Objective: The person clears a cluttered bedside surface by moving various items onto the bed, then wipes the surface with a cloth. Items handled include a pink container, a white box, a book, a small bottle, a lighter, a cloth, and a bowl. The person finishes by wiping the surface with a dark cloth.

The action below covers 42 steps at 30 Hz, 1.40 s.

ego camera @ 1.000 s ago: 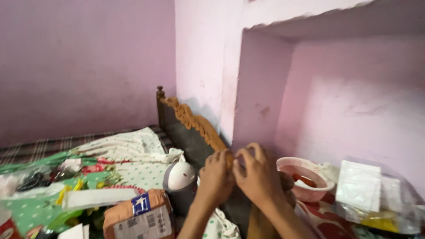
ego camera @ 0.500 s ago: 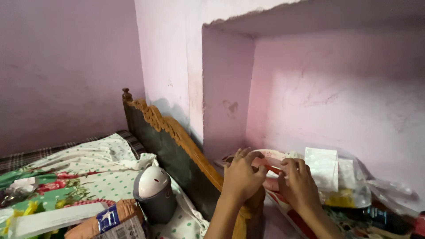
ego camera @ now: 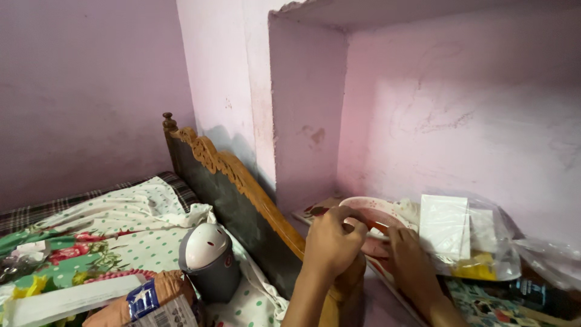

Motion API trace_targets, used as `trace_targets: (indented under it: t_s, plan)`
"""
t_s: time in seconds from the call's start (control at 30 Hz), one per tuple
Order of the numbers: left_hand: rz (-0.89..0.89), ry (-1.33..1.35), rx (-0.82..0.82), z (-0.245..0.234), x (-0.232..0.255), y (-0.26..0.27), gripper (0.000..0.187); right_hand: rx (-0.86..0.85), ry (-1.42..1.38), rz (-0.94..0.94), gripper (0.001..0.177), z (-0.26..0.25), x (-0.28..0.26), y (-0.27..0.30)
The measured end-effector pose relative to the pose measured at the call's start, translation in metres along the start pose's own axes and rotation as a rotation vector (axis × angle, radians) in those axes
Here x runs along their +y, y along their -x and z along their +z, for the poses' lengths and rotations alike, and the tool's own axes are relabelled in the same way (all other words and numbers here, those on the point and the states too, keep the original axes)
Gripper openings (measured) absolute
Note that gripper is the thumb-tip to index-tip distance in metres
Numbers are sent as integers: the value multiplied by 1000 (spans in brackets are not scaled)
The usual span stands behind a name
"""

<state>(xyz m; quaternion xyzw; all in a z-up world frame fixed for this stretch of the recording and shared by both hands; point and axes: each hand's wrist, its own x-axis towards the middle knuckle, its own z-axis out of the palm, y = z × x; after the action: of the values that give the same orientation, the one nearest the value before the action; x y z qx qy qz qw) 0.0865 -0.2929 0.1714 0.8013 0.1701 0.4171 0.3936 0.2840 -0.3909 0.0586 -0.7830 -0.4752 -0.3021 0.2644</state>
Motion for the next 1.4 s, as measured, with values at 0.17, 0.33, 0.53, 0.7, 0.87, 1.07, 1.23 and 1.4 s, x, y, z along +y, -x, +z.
trace_targets:
  t_s: [0.17, 0.33, 0.53, 0.7, 0.87, 1.07, 1.23, 1.4]
  plan:
    - [46, -34, 47, 3, -4, 0, 34, 8, -95, 43, 24, 0, 2, -23]
    - [112, -48, 126, 9, -11, 0, 60, -30, -153, 134, 26, -28, -21, -63]
    - [122, -92, 217, 10, -24, 9, 94, 142, -154, -79, 30, -72, -83, -99]
    - [-29, 268, 319, -7, -71, 16, 89, 117, -233, -124, 33, -86, -142, -110]
    - [-199, 720, 535, -62, -150, 7, 78, 97, -403, -326, 36, -66, -213, -107]
    - [-507, 1145, 635, -150, -243, 53, 80, -177, -652, -295, 27, -30, -312, -88]
    - [-614, 1479, 839, -230, -317, 110, 75, -285, -859, -380, 23, 4, -397, -50]
    - [-305, 1464, 842, -289, -364, 194, 63, -497, -992, -398, 28, 31, -472, 1]
